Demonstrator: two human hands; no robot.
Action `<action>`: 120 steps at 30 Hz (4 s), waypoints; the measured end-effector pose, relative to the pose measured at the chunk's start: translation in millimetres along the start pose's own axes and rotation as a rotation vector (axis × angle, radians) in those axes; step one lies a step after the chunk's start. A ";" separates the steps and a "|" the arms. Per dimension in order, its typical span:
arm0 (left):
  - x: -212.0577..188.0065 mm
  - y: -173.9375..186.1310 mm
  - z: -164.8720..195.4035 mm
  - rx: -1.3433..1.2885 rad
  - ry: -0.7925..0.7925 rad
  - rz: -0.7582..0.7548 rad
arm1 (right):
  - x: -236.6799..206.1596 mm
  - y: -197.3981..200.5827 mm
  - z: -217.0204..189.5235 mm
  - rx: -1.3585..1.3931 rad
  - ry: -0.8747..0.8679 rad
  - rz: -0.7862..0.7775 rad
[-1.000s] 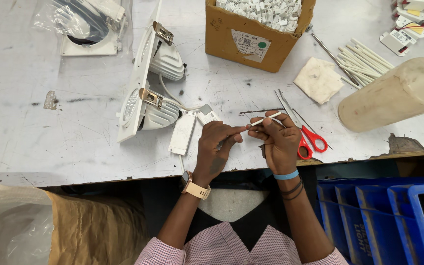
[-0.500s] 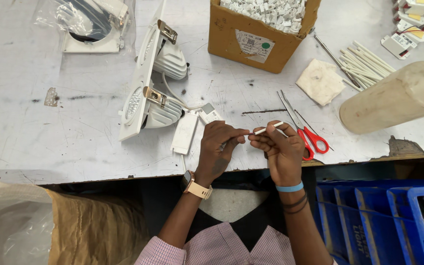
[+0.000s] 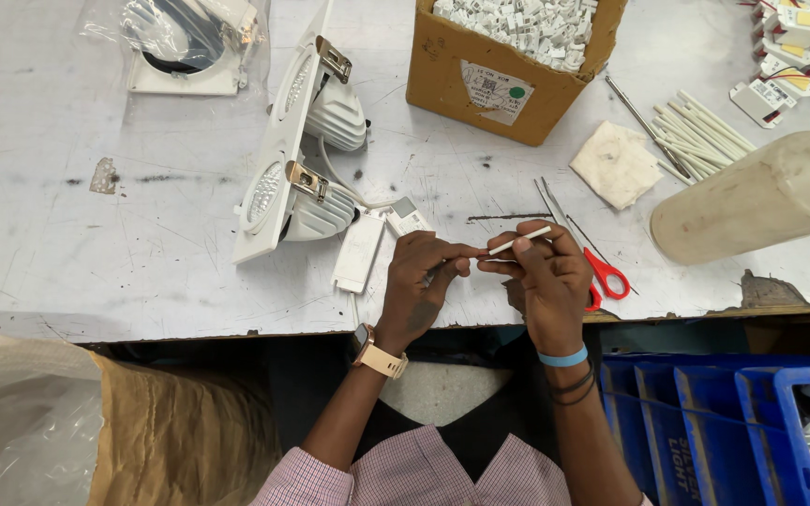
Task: The person assembles LED light fixtures by connecting wires, inserting wire nuts, and wiping the fixture surfaces with a cloth. The person then places the assembled units into a plastic bag and continues with additional units.
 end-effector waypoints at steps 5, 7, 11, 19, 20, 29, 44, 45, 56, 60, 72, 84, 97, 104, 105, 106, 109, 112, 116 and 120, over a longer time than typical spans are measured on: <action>-0.8 1.9 -1.8 -0.008 -0.022 0.013 | -1.6 -1.7 4.5 0.058 -0.011 -0.004; -1.5 1.1 -5.7 -0.028 0.015 0.004 | -3.3 -2.3 7.6 0.011 -0.030 0.021; -5.8 -6.6 -18.8 -0.049 0.198 -0.054 | -7.1 -1.5 8.7 -0.171 -0.034 0.094; -5.2 -4.6 12.2 0.418 -0.106 -0.210 | -12.6 22.9 6.7 -0.297 -0.137 0.186; -7.3 -3.8 10.0 0.466 -0.089 -0.223 | -13.4 20.3 9.9 -0.291 -0.160 0.158; 2.3 -1.8 -1.2 0.418 -0.048 -0.270 | -34.8 16.5 -4.2 -0.573 0.045 0.338; 1.7 10.1 -4.7 0.243 0.013 -0.412 | -26.7 -13.2 13.9 -0.837 0.139 0.197; 2.6 13.3 -4.7 0.235 0.008 -0.389 | -28.6 -24.9 8.4 -0.886 0.220 0.161; 7.0 11.0 17.5 0.511 -0.065 -0.306 | -28.0 10.5 7.4 -0.724 0.021 0.188; 7.1 -23.9 44.1 0.405 -0.212 -0.314 | -30.7 31.1 11.6 -0.636 -0.102 0.233; 8.7 -15.1 0.9 0.097 -0.020 -0.083 | 16.2 46.8 -86.8 -0.909 0.282 0.414; 4.8 -6.8 -9.8 -0.032 0.118 0.016 | 305.3 -8.7 -73.0 -1.828 0.151 0.144; 8.3 -1.7 0.1 -0.037 0.005 0.050 | 306.4 -7.9 -58.1 -2.020 -0.026 0.042; 2.5 -3.5 -16.8 -0.113 0.145 0.083 | 290.2 -8.6 -63.6 -1.885 -0.002 -0.014; 2.5 -3.3 -18.1 -0.110 0.150 0.084 | 284.6 -12.6 -72.1 -1.830 0.079 0.001; 2.0 -3.4 -19.3 -0.108 0.157 0.084 | 276.7 -16.4 -81.8 -1.773 0.156 0.016; -0.2 -3.2 -23.8 -0.113 0.184 0.094 | 227.3 -22.4 -131.5 -1.288 0.454 0.144; -2.4 -3.5 -27.8 -0.141 0.212 0.109 | 155.2 -17.0 -146.7 -0.759 0.468 0.050; -8.9 -1.2 -35.8 -0.197 0.305 0.169 | 60.5 -6.7 -77.9 -0.346 0.112 -0.082; -9.6 -0.1 -35.1 -0.200 0.320 0.175 | 18.8 9.3 -11.1 -0.196 -0.097 0.038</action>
Point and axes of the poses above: each hand's wrist, its own x-axis towards the middle knuckle, its own y-axis out of the back of the hand, z = x × y, the point moved 10 cm from there along x, towards the middle knuckle, and after that the axes turned 11 degrees about -y, right-handed, at the moved point
